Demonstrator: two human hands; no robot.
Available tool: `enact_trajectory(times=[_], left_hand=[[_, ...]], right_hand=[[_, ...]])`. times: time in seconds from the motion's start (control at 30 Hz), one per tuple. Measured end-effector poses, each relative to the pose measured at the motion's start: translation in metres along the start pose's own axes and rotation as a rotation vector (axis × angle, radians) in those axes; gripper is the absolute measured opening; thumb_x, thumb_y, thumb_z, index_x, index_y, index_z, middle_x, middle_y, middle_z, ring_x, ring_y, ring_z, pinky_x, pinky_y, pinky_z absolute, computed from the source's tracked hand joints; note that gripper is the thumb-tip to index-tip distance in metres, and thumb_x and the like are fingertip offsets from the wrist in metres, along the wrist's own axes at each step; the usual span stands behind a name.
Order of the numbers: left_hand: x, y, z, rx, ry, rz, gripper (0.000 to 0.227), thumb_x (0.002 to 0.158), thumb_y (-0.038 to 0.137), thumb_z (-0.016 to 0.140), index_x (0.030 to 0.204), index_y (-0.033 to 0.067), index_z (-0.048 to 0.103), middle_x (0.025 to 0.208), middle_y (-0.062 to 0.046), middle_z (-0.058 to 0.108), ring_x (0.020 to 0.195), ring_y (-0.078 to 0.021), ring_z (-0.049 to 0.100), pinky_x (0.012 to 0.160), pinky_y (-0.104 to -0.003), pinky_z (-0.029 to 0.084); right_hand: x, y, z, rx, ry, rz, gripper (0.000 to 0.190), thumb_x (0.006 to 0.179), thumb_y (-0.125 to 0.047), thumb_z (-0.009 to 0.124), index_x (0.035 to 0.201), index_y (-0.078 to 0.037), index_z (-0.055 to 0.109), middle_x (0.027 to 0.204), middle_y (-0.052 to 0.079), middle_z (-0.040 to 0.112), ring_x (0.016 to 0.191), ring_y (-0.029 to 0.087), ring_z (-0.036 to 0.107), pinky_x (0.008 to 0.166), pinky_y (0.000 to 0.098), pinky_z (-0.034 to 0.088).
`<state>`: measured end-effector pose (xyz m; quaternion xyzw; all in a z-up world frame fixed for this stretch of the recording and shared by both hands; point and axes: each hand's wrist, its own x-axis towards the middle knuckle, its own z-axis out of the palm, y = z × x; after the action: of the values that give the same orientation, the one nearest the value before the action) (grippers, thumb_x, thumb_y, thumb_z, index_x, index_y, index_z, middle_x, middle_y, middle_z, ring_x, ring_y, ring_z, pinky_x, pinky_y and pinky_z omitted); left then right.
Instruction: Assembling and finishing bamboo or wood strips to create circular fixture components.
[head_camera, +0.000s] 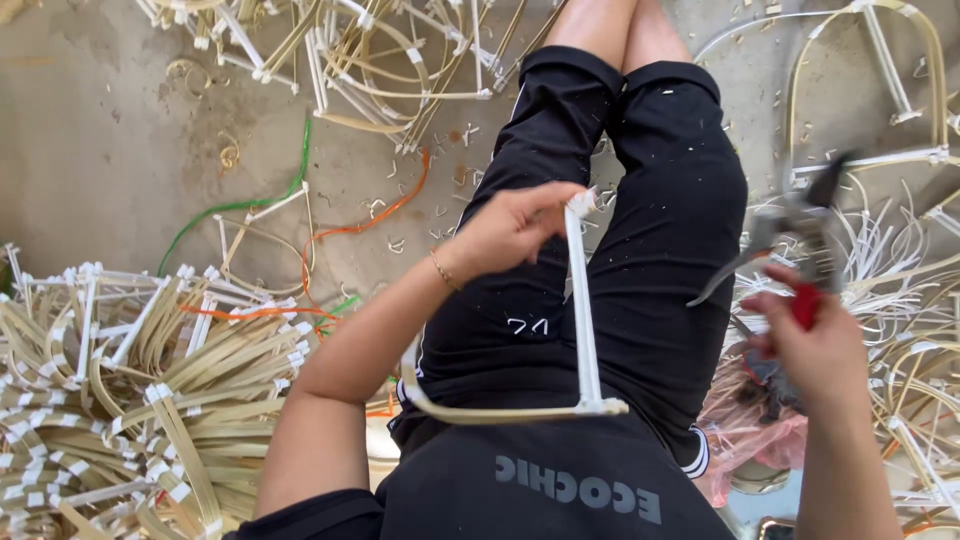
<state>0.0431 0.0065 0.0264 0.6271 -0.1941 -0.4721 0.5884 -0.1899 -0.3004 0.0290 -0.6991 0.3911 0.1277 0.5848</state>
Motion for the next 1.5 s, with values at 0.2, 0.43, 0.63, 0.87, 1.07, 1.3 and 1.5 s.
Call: enact_trajectory(times=[0.2,0.43,0.63,0.87,1.07,1.3,1.5], left_hand=[[-0.022,0.008,-0.008,0.862,0.221,0.473,0.035,0.098,0.008,0.064,0.132,0.0178,0.066,0.093,-0.005,0.069,0.084,-0.0267,0.068,0.072,-0.037,0.054],[-0.034,0.000,0.009,0.968,0.258,0.594,0.041,0.092,-0.001,0.062,0.131,0.0112,0.066,0.105,-0.006,0.061,0.097,-0.0272,0.062,0.089,-0.039,0.051],[-0.033,0.008,0.025,0.942,0.276,0.667,0.041,0.090,0.001,0.067,0.128,0.0159,0.067,0.109,-0.003,0.060,0.106,-0.0236,0.060,0.097,-0.039,0.047],[-0.035,0.016,0.027,0.951,0.198,0.657,0.028,0.095,0.016,0.071,0.122,0.0196,0.071,0.110,0.005,0.070,0.101,-0.0139,0.062,0.092,-0.036,0.036],[-0.024,0.022,0.023,0.914,0.113,0.505,0.014,0.096,0.027,0.071,0.109,0.0223,0.075,0.094,0.005,0.070,0.088,-0.0167,0.061,0.085,-0.037,0.038],[-0.017,0.019,0.028,0.810,0.059,0.405,0.012,0.095,0.032,0.070,0.101,0.0237,0.076,0.087,0.006,0.068,0.086,-0.0178,0.061,0.083,-0.037,0.037],[-0.017,0.015,0.031,0.863,0.112,0.392,0.012,0.092,0.033,0.071,0.099,0.0258,0.077,0.083,0.006,0.066,0.086,-0.0177,0.062,0.083,-0.038,0.037]], right_hand=[[0.093,0.182,-0.040,0.494,0.051,0.295,0.024,0.110,-0.028,0.062,0.126,-0.010,0.064,0.076,-0.007,0.048,0.056,0.002,0.038,0.051,0.0240,0.034],[0.165,0.388,-0.037,0.535,0.031,0.571,0.035,0.110,-0.041,0.058,0.107,-0.006,0.058,0.084,0.003,0.058,0.068,0.016,0.057,0.069,0.0358,0.052],[0.151,0.226,-0.035,-0.490,0.377,-0.159,0.070,0.101,-0.032,0.081,0.145,0.010,0.048,0.131,0.032,0.055,0.114,0.037,0.062,0.094,0.0457,0.049],[-0.007,-0.097,0.074,-0.470,0.045,-1.100,0.044,0.084,0.002,0.078,0.126,-0.002,0.063,0.129,0.018,0.062,0.117,0.036,0.065,0.101,0.0426,0.053],[-0.005,-0.078,0.112,-0.448,-0.012,-1.148,0.031,0.089,-0.001,0.083,0.117,-0.006,0.072,0.108,0.010,0.073,0.095,0.024,0.072,0.082,0.0329,0.059],[-0.019,-0.062,0.127,-0.435,0.096,-1.093,0.019,0.088,-0.002,0.083,0.097,-0.004,0.066,0.094,0.009,0.069,0.085,0.023,0.069,0.075,0.0335,0.056],[-0.028,-0.039,0.125,-0.218,-0.144,-0.894,0.015,0.086,0.002,0.071,0.098,-0.002,0.063,0.091,0.007,0.063,0.074,0.012,0.064,0.067,0.0241,0.052]])
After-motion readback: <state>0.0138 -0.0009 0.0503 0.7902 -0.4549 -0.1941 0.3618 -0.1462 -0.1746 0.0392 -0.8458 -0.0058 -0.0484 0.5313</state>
